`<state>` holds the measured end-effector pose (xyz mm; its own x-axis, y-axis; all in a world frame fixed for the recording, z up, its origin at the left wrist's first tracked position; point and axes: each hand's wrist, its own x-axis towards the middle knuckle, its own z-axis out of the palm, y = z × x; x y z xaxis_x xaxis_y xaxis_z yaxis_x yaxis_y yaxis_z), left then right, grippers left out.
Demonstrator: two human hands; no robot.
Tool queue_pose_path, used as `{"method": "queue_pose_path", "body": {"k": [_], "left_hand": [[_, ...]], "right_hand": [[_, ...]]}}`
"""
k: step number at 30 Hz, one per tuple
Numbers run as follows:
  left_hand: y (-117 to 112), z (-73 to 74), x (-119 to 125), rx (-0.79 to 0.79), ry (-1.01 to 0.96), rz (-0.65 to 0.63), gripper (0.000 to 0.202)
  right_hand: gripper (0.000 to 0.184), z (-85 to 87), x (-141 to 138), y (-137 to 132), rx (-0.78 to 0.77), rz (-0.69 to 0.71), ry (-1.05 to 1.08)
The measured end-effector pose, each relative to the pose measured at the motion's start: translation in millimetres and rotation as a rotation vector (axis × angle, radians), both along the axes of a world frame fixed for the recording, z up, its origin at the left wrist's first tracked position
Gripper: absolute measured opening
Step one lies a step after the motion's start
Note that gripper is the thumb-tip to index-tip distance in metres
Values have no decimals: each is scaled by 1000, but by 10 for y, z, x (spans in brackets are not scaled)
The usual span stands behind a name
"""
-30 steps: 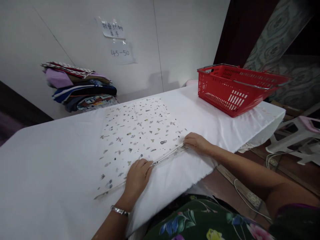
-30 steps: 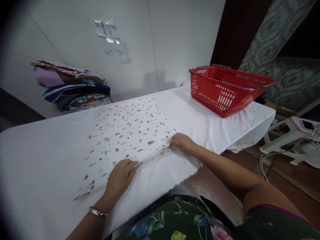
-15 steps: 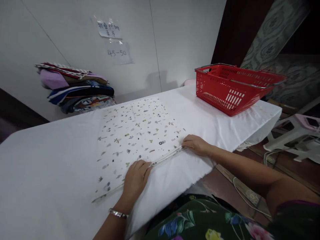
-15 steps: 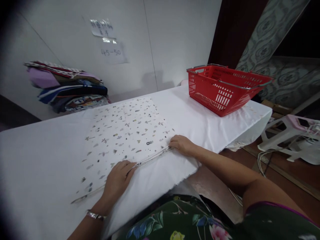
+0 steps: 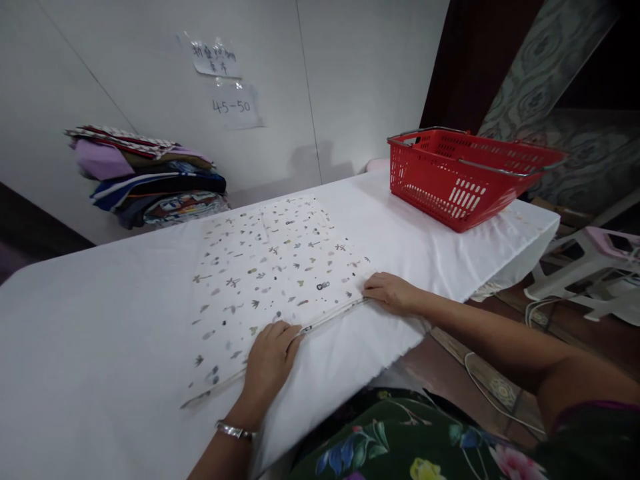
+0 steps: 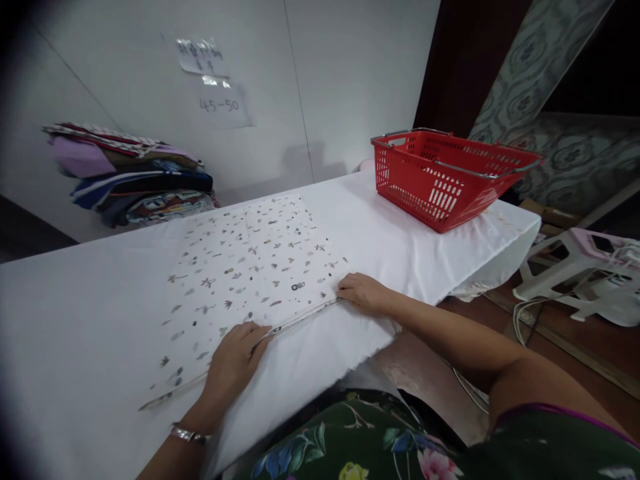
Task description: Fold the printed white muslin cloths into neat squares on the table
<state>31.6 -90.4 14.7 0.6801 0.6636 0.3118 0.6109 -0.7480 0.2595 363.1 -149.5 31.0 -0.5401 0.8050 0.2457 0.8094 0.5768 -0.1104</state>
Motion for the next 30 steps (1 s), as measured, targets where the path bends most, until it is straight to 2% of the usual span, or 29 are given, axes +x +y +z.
{"method": "queue_pose_path", "body": {"k": [7, 17, 22, 30], "left_hand": [[-7, -1, -10, -5, -7, 6, 24], [-5, -5, -12, -8, 9, 7, 26], [13, -22, -7, 35, -4, -27, 26], [13, -12, 44, 165, 122, -27, 20]], "right_hand": [[26, 24, 60, 22, -34, 63, 1], [31, -21, 125, 46, -56, 55, -24], [30, 25, 193, 95, 39, 4, -23], [28, -56, 217, 33, -11, 9, -34]]}}
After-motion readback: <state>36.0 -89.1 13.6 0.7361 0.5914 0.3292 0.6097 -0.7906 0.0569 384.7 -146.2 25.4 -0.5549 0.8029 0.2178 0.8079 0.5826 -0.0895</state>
